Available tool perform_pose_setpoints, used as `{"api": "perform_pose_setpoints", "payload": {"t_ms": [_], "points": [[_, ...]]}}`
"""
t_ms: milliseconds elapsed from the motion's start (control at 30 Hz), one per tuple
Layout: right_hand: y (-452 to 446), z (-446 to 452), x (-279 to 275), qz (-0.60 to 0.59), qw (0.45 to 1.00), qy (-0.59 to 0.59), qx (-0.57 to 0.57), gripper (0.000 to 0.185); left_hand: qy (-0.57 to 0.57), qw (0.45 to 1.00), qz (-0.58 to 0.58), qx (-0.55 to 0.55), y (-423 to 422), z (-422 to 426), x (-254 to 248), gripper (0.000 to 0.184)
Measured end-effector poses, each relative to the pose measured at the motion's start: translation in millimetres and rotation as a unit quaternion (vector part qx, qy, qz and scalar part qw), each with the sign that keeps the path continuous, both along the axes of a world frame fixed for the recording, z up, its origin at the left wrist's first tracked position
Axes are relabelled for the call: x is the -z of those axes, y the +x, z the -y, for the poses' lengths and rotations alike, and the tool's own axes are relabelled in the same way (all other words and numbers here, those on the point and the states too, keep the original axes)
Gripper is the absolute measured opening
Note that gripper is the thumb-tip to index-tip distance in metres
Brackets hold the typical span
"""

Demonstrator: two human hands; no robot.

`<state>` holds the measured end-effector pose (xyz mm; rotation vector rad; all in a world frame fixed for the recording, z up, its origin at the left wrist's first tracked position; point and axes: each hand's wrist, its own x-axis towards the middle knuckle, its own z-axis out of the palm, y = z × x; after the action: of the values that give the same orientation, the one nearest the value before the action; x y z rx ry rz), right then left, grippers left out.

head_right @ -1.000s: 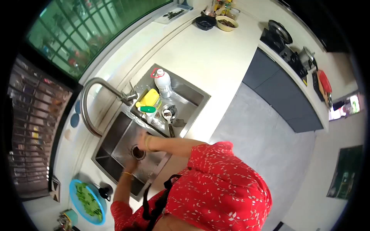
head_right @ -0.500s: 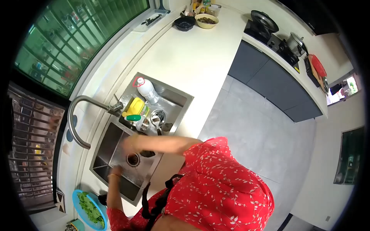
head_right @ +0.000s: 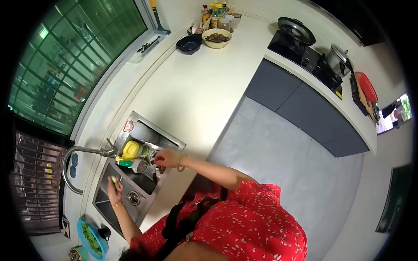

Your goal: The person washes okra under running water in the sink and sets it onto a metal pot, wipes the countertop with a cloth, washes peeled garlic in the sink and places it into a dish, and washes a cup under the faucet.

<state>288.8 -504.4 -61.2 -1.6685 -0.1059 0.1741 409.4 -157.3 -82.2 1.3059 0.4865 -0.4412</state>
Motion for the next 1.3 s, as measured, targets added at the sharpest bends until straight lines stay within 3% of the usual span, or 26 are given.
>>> {"api": "perform_pose_setpoints", "payload": {"t_ms": [100, 133, 167, 200, 300, 367, 467, 600, 733, 800, 1000, 1133, 1300], "points": [[-5, 57, -20, -0.019, 0.998, 0.052, 0.032, 0.016, -0.094, 0.991, 0.056, 0.078, 38, 63, -11, 0.023], [-4, 76, -25, -0.031, 0.996, 0.069, 0.049, 0.015, -0.078, 0.997, 0.019, 0.001, 38, 112, -43, 0.031], [-4, 94, -27, -0.046, 0.993, 0.085, 0.066, 0.015, -0.042, 0.993, 0.096, 0.053, 40, 139, -54, 0.027], [-1, 113, -29, -0.042, 0.991, 0.091, 0.085, 0.015, -0.011, 0.992, 0.125, 0.017, 42, 175, -68, 0.024], [10, 164, -35, -0.031, 0.984, 0.104, 0.14, 0.017, 0.052, 0.969, 0.166, 0.178, 60, 249, -86, 0.021], [15, 192, -49, -0.014, 0.98, 0.097, 0.171, 0.019, 0.049, 0.952, 0.211, 0.215, 62, 297, -92, 0.023], [38, 241, -42, 0.027, 0.977, 0.063, 0.2, 0.021, 0.088, 0.926, 0.233, 0.284, 68, 377, -98, 0.023], [72, 309, -53, 0.088, 0.966, -0.08, 0.231, 0.035, 0.098, 0.886, 0.28, 0.356, 76, 480, -93, 0.022], [108, 376, -62, 0.062, 0.966, -0.135, 0.212, 0.049, 0.13, 0.855, 0.286, 0.413, 92, 580, -85, 0.032], [112, 404, -68, 0.095, 0.957, -0.159, 0.224, 0.046, 0.071, 0.832, 0.345, 0.428, 92, 620, -79, 0.031], [145, 488, -46, 0.098, 0.944, -0.185, 0.254, 0.036, 0.065, 0.837, 0.287, 0.461, 118, 708, -57, 0.037], [157, 550, -35, 0.134, 0.933, -0.172, 0.287, 0.035, 0.036, 0.88, 0.218, 0.42, 128, 749, -58, 0.037], [180, 643, -25, 0.157, 0.911, -0.228, 0.305, 0.03, 0.034, 0.886, 0.269, 0.376, 156, 806, -50, 0.032]]}}
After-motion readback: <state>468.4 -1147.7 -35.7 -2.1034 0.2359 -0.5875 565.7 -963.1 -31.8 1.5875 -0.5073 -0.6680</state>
